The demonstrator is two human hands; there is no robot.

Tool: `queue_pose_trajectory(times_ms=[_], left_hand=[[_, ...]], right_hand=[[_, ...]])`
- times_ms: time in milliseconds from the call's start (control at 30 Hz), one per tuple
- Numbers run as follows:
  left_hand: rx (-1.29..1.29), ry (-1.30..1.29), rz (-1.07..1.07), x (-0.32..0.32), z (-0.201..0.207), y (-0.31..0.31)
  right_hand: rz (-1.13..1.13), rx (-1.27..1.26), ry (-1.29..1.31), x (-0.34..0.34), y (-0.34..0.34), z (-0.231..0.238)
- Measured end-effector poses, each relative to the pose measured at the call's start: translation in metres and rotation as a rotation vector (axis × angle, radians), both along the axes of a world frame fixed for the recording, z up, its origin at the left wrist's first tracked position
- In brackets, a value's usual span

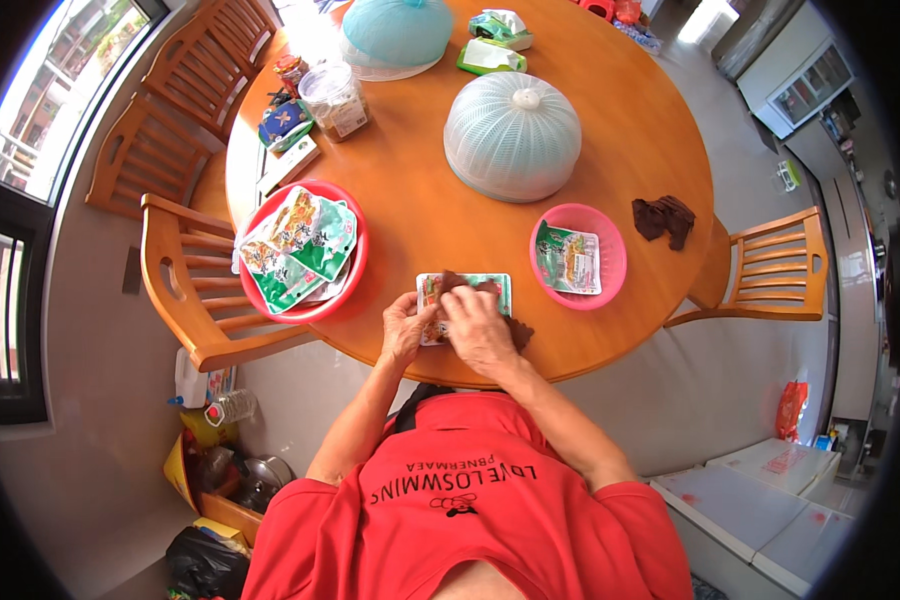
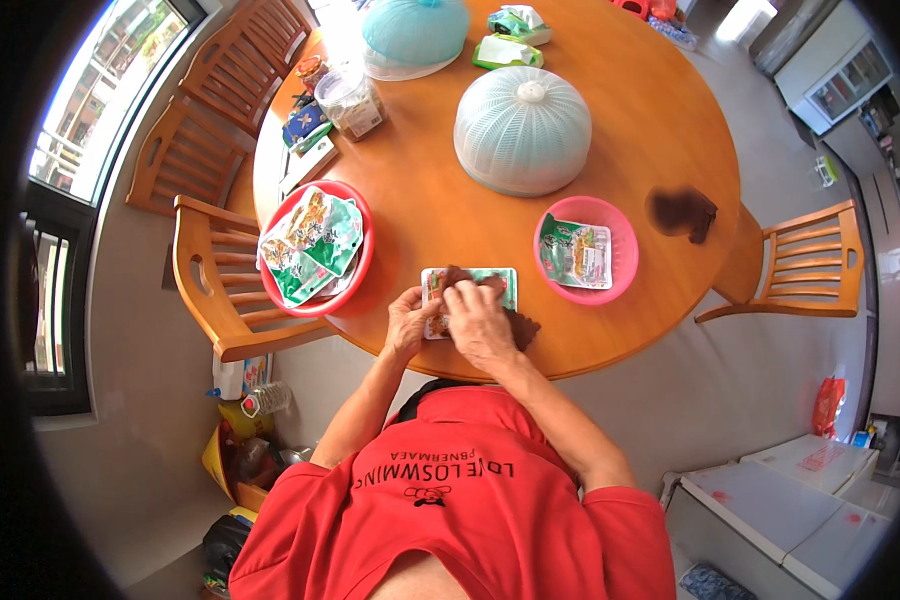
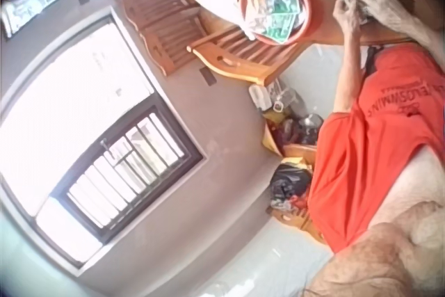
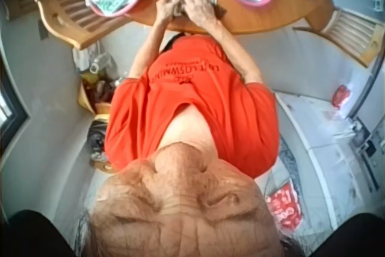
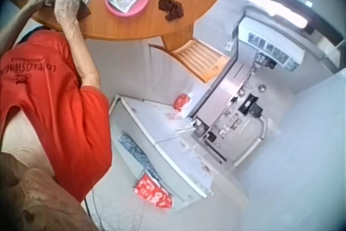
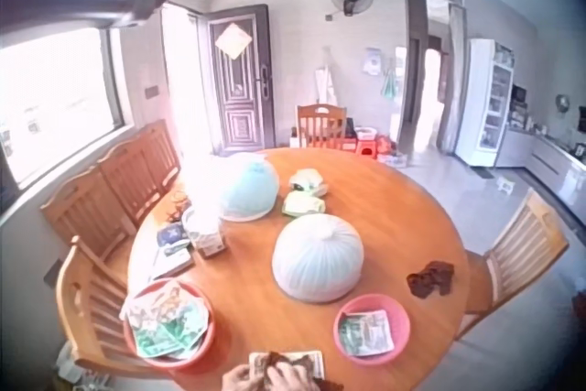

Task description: The person wipes the surface of several small rectangular food packages with a brown cloth. They handle the packages one at a time, wiping each side and then placing them into a red plastic bowl on the table. The task continues until the stack of packages is processed.

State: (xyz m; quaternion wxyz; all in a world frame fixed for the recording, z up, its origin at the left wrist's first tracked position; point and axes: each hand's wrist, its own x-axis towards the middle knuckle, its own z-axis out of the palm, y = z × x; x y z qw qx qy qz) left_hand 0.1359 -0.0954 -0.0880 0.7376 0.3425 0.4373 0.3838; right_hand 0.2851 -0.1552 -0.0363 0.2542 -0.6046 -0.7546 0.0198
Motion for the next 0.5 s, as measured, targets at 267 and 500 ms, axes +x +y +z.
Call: queue_pose_trajectory(times_ms=[267,500], left_hand=[[-0.034,0.001,0.045,0.005,0.009,-0.003],[-0.050,0.009,0.023,0.004,0.006,-0.003]], right_hand=[[-0.234,-0.138,-0.039,0.025,-0.005,-0.001],[-0.221,-0.292,-0.134,0.051,-0.056,0.003]])
